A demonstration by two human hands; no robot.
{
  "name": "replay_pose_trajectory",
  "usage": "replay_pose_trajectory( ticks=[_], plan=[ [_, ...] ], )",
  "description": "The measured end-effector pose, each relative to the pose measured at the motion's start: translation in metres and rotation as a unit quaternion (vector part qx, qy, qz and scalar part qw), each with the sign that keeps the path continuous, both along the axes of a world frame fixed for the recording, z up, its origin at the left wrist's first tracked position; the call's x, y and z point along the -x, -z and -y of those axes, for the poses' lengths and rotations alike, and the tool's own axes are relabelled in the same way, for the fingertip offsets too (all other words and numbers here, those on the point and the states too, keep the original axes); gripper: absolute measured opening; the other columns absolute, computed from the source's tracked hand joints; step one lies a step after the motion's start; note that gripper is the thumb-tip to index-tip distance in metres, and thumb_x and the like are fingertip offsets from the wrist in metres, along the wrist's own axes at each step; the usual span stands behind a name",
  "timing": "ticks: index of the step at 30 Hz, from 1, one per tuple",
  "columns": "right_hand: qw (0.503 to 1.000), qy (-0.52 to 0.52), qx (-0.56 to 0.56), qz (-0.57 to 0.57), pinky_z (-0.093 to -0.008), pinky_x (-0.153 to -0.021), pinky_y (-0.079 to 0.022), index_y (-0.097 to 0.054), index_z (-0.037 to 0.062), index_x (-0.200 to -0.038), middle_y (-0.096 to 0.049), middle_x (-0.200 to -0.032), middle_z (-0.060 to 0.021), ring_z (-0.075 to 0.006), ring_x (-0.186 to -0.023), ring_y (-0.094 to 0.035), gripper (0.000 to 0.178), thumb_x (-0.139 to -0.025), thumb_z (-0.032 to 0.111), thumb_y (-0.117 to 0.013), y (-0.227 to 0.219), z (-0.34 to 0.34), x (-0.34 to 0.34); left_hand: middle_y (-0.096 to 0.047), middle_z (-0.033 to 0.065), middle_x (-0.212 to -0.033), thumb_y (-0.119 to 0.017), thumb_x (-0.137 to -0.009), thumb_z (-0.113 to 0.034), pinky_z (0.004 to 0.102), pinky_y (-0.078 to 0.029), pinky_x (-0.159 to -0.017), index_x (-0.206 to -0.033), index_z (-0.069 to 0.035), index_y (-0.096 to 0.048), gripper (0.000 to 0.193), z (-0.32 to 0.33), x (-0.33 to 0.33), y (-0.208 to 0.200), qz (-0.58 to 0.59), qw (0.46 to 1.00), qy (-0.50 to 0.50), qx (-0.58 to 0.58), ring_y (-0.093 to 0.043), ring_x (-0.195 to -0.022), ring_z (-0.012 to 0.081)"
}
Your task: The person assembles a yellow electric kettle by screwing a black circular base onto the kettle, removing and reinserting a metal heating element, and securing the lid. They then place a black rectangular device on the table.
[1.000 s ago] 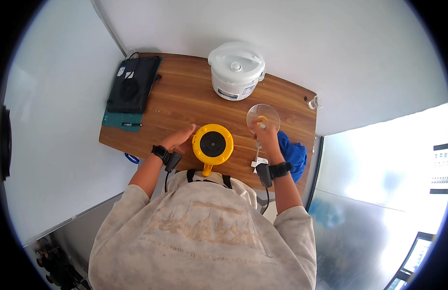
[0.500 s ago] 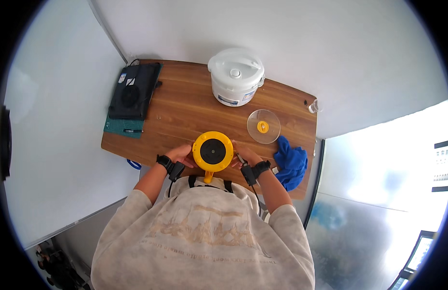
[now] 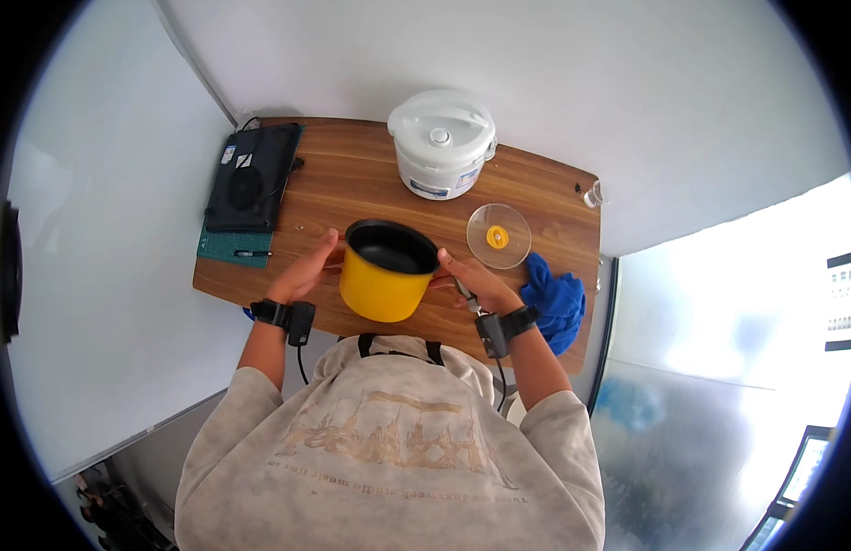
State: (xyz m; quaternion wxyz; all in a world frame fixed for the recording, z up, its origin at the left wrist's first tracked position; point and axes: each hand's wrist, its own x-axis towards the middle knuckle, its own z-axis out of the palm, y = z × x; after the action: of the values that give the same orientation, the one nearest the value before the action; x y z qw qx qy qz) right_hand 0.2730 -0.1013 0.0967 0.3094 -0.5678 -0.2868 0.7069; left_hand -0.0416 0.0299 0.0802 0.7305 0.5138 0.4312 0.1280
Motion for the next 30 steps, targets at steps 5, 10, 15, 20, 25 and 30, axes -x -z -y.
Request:
replay_pose_trajectory(
  ticks=[5, 10, 15, 20, 25, 30],
  plan=[
    [0.998, 0.066, 0.006, -0.007, -0.0278, -0.048, -0.046, -0.071, -0.0014, -0.104, -0.072, -0.093, -0.0115, -0.0098, -0.051, -0.051, 0.053, -0.096, 0.051, -0.065, 0.039, 0.005, 0.007, -0.059, 0.0012, -0.118, -0.045, -0.107, -0.042, 0.0392, -0.047, -0.096, -0.117, -0.013, -0.05, 0.03, 0.005, 0.002, -0.001, -0.005, 1.0, -0.008, -0.019, -0.054, -0.116, 0.0141],
    [0.995, 0.063, -0.009, 0.074, -0.0293, -0.049, -0.049, -0.07, -0.0024, -0.09, -0.056, -0.062, -0.0049, -0.0117, -0.044, -0.05, 0.032, -0.093, 0.03, -0.069, 0.038, 0.003, 0.018, -0.063, 0.0061, -0.109, -0.059, -0.102, -0.013, 0.0344, -0.055, -0.084, -0.116, -0.008, -0.047, 0.019, 0.007, 0.006, 0.017, -0.005, 0.997, 0.021, -0.07, -0.062, -0.1, 0.0149],
    [0.984, 0.048, -0.021, 0.173, -0.0292, -0.047, -0.048, -0.07, -0.0049, -0.088, -0.052, -0.056, -0.0026, -0.0121, -0.043, -0.05, 0.03, -0.09, 0.025, -0.069, 0.053, -0.001, 0.02, -0.063, 0.0098, -0.108, -0.06, -0.1, -0.008, 0.0357, -0.057, -0.084, -0.116, -0.007, -0.047, 0.021, 0.008, 0.003, 0.035, -0.028, 0.999, 0.018, 0.004, -0.063, -0.1, 0.0182],
    [0.986, 0.048, 0.0, 0.161, -0.0281, -0.047, -0.048, -0.071, -0.005, -0.092, -0.062, -0.069, -0.0051, -0.0125, -0.047, -0.053, 0.03, -0.089, 0.025, -0.069, 0.073, -0.003, 0.013, -0.061, 0.0102, -0.113, -0.059, -0.099, -0.005, 0.0369, -0.056, -0.086, -0.117, -0.008, -0.046, 0.022, 0.005, -0.003, 0.049, -0.044, 0.999, 0.019, -0.003, -0.061, -0.105, 0.0195],
    [0.991, 0.067, 0.002, 0.112, -0.027, -0.047, -0.047, -0.072, -0.0043, -0.099, -0.065, -0.078, -0.0055, -0.0122, -0.049, -0.055, 0.031, -0.09, 0.025, -0.068, 0.077, -0.002, 0.017, -0.058, 0.01, -0.117, -0.058, -0.098, -0.003, 0.0381, -0.055, -0.09, -0.119, -0.009, -0.046, 0.025, 0.002, 0.006, 0.069, -0.024, 0.999, 0.007, 0.03, -0.059, -0.11, 0.0202],
    [0.995, 0.073, 0.006, 0.062, -0.0264, -0.048, -0.046, -0.072, -0.0029, -0.104, -0.067, -0.081, -0.0064, -0.0126, -0.051, -0.056, 0.031, -0.091, 0.024, -0.067, 0.092, -0.001, 0.011, -0.058, 0.009, -0.119, -0.058, -0.099, -0.004, 0.0377, -0.054, -0.091, -0.122, -0.01, -0.046, 0.026, 0.002, 0.014, 0.085, -0.019, 0.998, -0.009, 0.052, -0.06, -0.11, 0.0199]
  ],
)
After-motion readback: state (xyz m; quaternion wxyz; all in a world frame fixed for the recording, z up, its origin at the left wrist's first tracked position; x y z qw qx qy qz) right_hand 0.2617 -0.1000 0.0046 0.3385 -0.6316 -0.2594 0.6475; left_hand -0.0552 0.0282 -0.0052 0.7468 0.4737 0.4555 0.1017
